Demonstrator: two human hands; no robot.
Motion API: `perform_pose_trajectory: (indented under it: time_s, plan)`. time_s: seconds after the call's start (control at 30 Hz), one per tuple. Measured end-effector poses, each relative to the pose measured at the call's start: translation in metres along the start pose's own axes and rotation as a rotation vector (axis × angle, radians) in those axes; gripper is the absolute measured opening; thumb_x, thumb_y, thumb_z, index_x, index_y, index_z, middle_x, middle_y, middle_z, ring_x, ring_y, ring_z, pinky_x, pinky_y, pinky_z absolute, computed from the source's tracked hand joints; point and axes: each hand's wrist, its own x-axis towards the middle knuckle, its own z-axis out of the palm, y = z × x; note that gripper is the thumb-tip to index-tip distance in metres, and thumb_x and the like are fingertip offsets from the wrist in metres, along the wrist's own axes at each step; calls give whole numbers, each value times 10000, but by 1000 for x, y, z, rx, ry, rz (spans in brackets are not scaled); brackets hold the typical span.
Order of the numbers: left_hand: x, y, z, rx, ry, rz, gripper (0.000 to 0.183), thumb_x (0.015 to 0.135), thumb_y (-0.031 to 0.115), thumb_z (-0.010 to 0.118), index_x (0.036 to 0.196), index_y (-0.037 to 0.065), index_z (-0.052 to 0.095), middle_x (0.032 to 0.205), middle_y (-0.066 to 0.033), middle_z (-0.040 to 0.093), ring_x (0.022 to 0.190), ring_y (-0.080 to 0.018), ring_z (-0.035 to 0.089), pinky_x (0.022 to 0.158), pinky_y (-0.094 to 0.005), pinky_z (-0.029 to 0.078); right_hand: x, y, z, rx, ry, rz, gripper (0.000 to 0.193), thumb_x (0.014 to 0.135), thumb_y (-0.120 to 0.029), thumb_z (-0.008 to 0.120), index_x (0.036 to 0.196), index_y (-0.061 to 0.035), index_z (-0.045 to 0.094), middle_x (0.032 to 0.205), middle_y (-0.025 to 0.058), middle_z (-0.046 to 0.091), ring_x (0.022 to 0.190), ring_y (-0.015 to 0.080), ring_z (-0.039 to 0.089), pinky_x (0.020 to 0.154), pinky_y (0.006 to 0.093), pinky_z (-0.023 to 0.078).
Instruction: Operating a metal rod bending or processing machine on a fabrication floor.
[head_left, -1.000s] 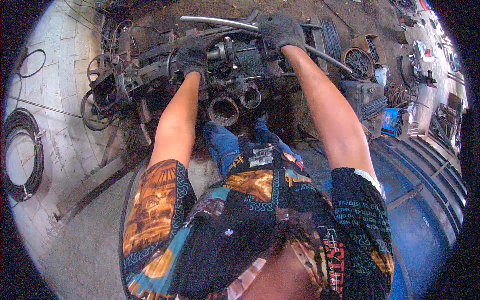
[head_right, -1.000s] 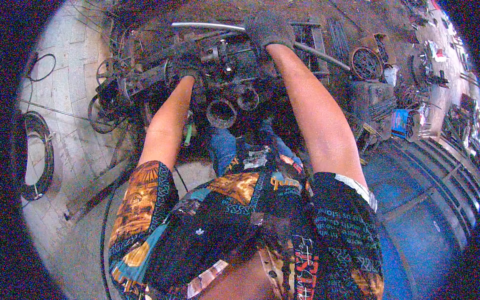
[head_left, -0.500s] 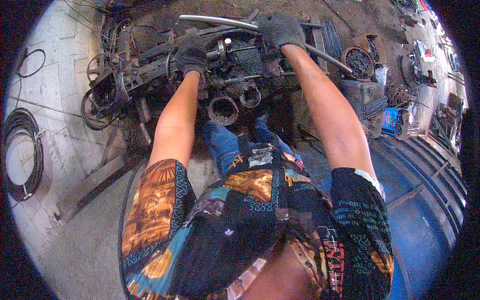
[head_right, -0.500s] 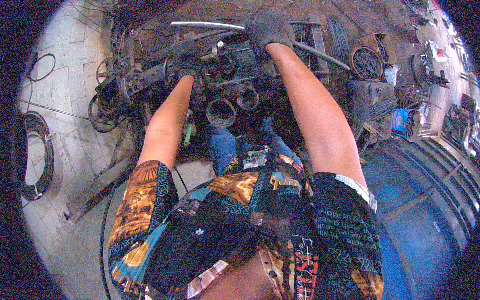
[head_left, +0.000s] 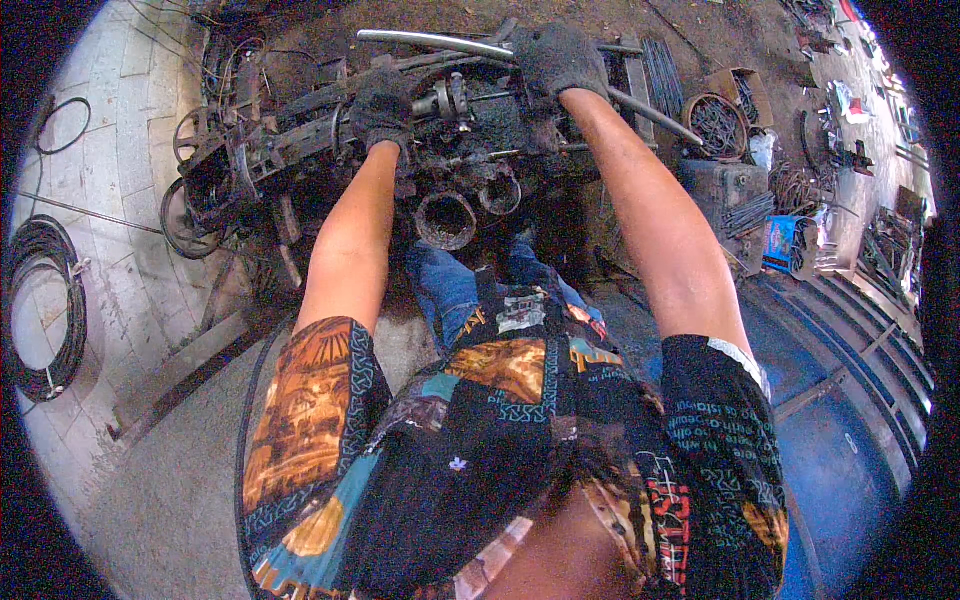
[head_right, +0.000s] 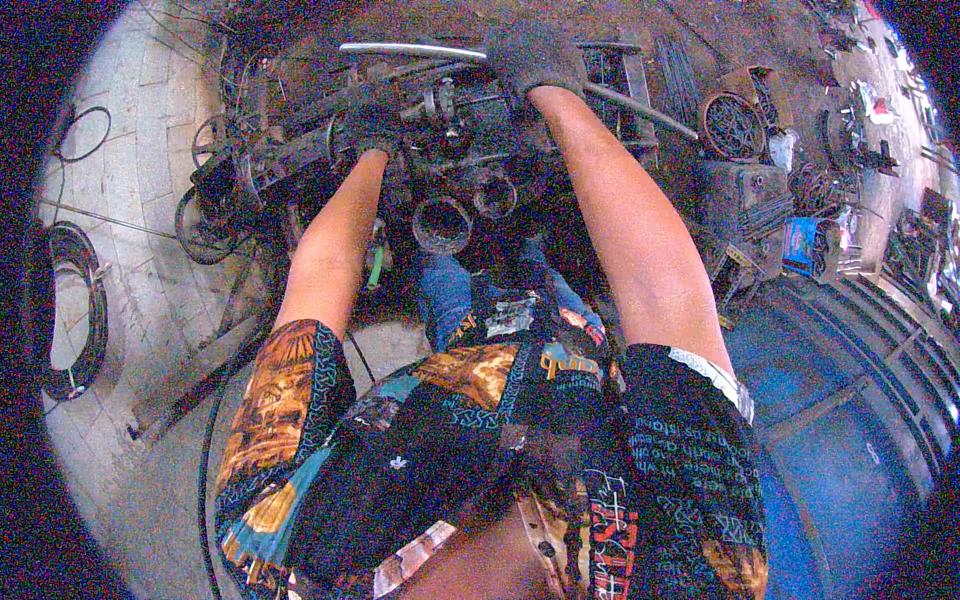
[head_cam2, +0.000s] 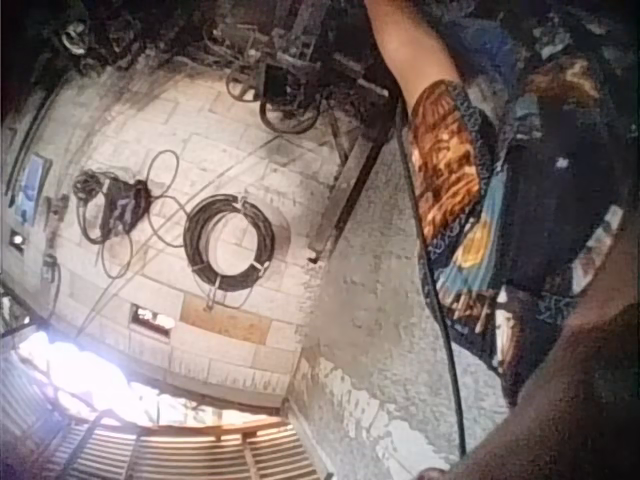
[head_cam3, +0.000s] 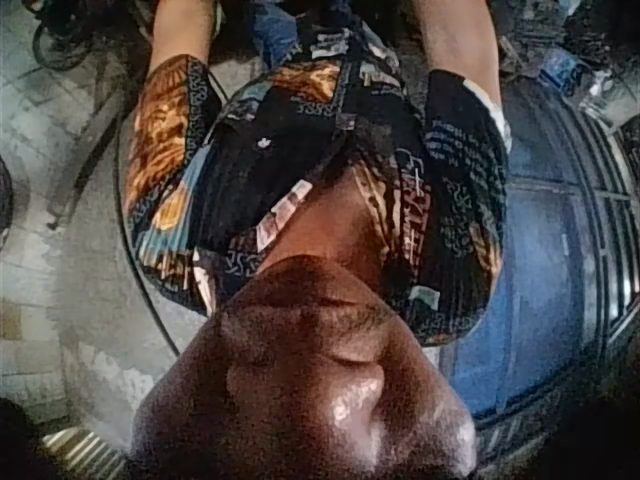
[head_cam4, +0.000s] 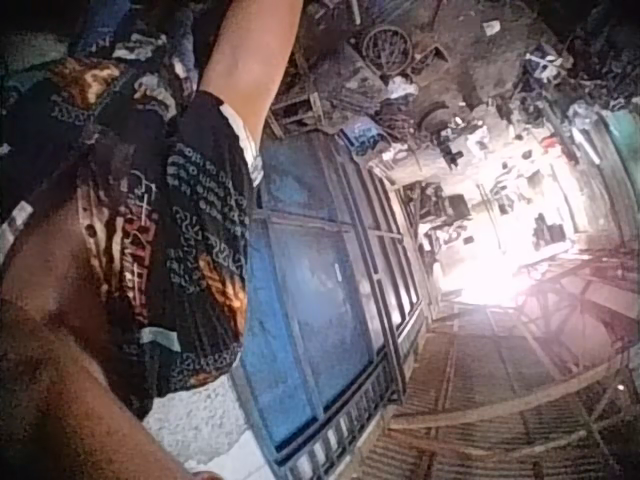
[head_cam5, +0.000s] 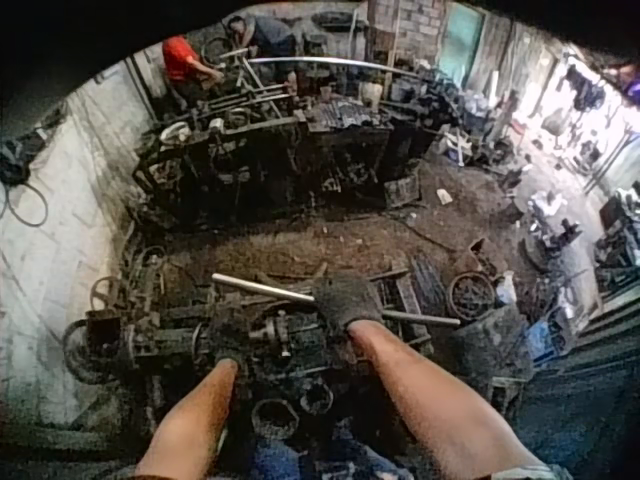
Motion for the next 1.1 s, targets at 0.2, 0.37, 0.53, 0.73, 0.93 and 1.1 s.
perform_pose_trajectory:
  time_s: [0.2,0.37,0.53,0.73,0.93,1.1]
  plan:
    - [0,4,1,-121,51,-78,389,926,137,452,1285,63,580,1339,-148,569,1208,-285,565,1020,-360,442,0,3,2,-99,43,-86,421,892,-429,506,966,-85,737,1015,227,679,953,418,649,871,504,500]
    - [-2,4,3,-135,28,-92,389,929,134,452,1291,61,574,1333,-152,571,1194,-286,574,1007,-361,451,-2,-3,-3,-68,37,-47,406,884,-425,518,974,-96,739,1019,221,680,955,411,650,867,504,502]
    - [-3,5,3,-166,27,-116,389,932,131,452,1296,59,568,1326,-156,574,1181,-287,583,994,-362,460,-6,-10,-8,-8,25,-17,395,878,-419,526,977,-101,740,1028,221,679,962,407,650,874,495,502]
    - [-2,7,12,-223,21,-167,391,936,129,452,1305,57,558,1315,-163,579,1162,-289,595,975,-364,473,-4,1,0,-133,19,-127,372,863,-401,553,967,-97,741,1029,222,679,967,410,647,865,499,501]
    - [-4,7,1,-165,15,-157,400,937,125,455,1321,53,537,1282,-177,592,1143,-302,605,952,-369,488,2,5,5,8,50,-9,434,866,-443,544,989,-71,731,1038,254,667,964,429,643,869,508,495]
    - [1,5,-14,-203,4,-148,405,929,112,452,1320,54,540,1294,-168,586,1140,-301,605,953,-367,487,1,0,3,32,18,27,475,870,-483,531,987,-68,731,1038,259,666,968,433,641,874,515,492]
